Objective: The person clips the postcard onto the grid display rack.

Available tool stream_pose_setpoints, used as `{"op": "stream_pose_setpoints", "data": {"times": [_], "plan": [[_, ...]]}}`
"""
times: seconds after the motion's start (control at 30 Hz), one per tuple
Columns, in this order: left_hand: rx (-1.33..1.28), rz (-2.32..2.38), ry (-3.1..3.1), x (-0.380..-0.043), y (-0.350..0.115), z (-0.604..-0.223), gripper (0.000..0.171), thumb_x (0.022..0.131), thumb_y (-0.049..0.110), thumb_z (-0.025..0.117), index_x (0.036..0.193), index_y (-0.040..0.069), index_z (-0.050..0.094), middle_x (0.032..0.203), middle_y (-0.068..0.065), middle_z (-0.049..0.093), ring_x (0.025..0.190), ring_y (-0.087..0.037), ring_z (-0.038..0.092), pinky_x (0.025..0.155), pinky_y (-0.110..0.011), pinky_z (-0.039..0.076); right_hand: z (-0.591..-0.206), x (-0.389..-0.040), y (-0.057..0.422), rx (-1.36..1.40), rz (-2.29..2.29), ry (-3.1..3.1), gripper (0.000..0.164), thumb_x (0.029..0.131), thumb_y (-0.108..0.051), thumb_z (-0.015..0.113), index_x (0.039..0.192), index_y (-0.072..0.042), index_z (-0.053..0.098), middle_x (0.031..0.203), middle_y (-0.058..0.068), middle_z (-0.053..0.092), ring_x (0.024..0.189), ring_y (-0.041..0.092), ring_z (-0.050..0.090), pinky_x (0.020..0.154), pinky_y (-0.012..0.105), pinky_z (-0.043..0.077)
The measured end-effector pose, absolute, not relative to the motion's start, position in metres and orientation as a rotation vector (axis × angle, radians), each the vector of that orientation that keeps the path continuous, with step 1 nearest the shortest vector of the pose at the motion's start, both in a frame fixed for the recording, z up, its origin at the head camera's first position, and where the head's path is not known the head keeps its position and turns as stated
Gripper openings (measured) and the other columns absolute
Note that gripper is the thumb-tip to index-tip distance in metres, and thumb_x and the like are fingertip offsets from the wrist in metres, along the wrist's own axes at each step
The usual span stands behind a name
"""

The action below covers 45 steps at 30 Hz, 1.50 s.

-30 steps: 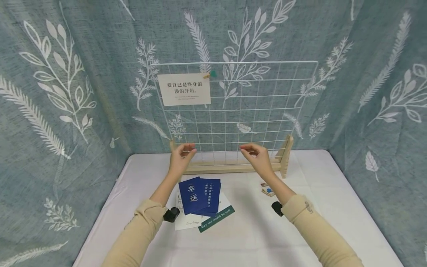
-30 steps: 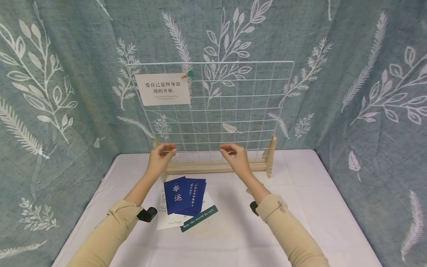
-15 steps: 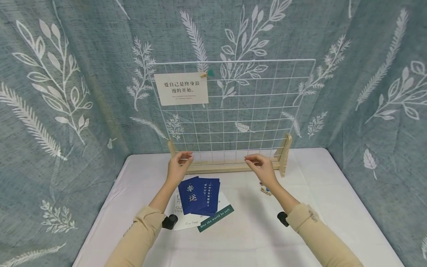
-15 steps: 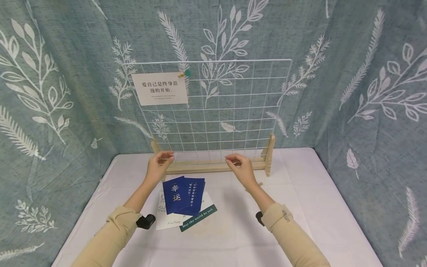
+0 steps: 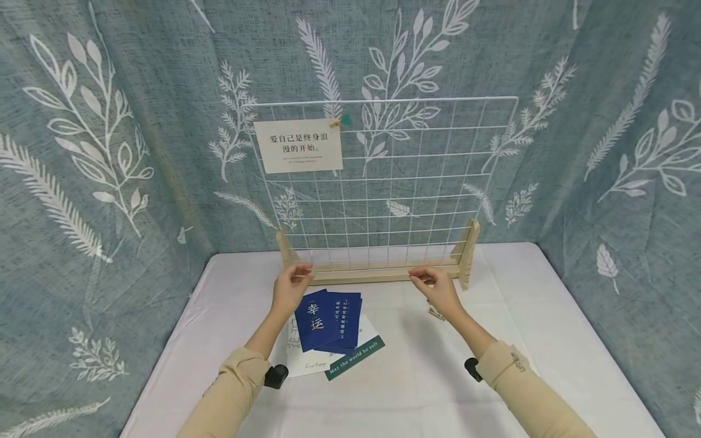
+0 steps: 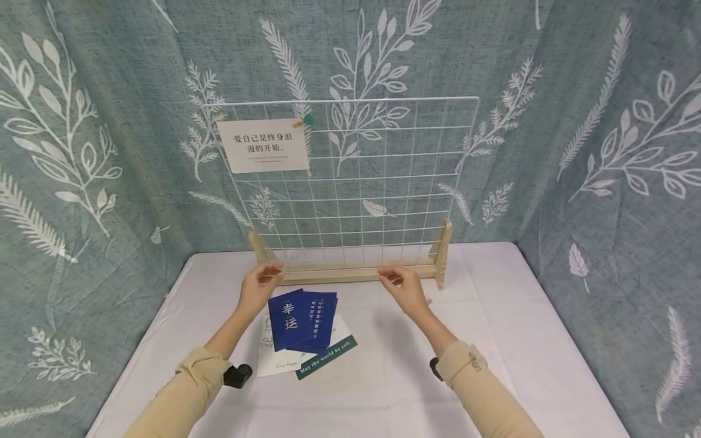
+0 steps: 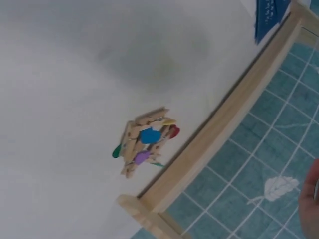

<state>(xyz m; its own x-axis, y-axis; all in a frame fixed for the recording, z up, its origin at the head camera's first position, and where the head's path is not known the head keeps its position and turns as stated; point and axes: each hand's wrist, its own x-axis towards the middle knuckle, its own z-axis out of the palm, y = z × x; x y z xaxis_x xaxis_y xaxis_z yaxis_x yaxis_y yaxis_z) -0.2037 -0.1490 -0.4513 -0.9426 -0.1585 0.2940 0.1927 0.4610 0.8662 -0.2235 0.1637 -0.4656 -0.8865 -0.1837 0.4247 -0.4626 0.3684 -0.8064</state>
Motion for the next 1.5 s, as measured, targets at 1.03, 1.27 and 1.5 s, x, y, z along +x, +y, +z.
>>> {"op": "stream_pose_setpoints", "data": {"times": [1.03, 1.27, 1.5], "plan": [[-0.008, -1.173, -2.862, -0.181, -0.175, -0.491, 0.054, 0.089, 0.016, 0.062, 0.132, -0.01, 0.043, 0.133, -0.038, 0.041, 0.125, -0.054, 0.038, 0.103, -0.063, 0.034, -0.489, -0.228, 0.211, 0.603, 1.314, -2.683, 0.022, 0.089, -0.002, 0.061, 0.108, 0.007, 0.063, 0.101, 0.023, 0.066, 0.087, 0.031, 0.064, 0.072, 0.031, 0.055], [0.084, -1.071, -3.013, -0.173, -0.163, -0.497, 0.059, 0.089, 0.022, 0.063, 0.138, -0.003, 0.04, 0.14, -0.038, 0.032, 0.127, -0.058, 0.033, 0.098, -0.069, 0.035, -0.495, -0.226, 0.222, 0.618, 1.255, -2.686, 0.021, 0.087, 0.001, 0.062, 0.106, 0.011, 0.063, 0.096, 0.024, 0.066, 0.083, 0.031, 0.064, 0.07, 0.033, 0.056], [0.077, -0.98, -3.096, -0.167, -0.159, -0.51, 0.063, 0.087, 0.028, 0.065, 0.137, -0.003, 0.042, 0.141, -0.039, 0.03, 0.129, -0.059, 0.029, 0.096, -0.073, 0.032, -0.504, -0.223, 0.225, 0.625, 1.253, -2.721, 0.02, 0.087, 0.001, 0.062, 0.104, 0.01, 0.063, 0.099, 0.026, 0.066, 0.083, 0.032, 0.064, 0.07, 0.036, 0.057]]}}
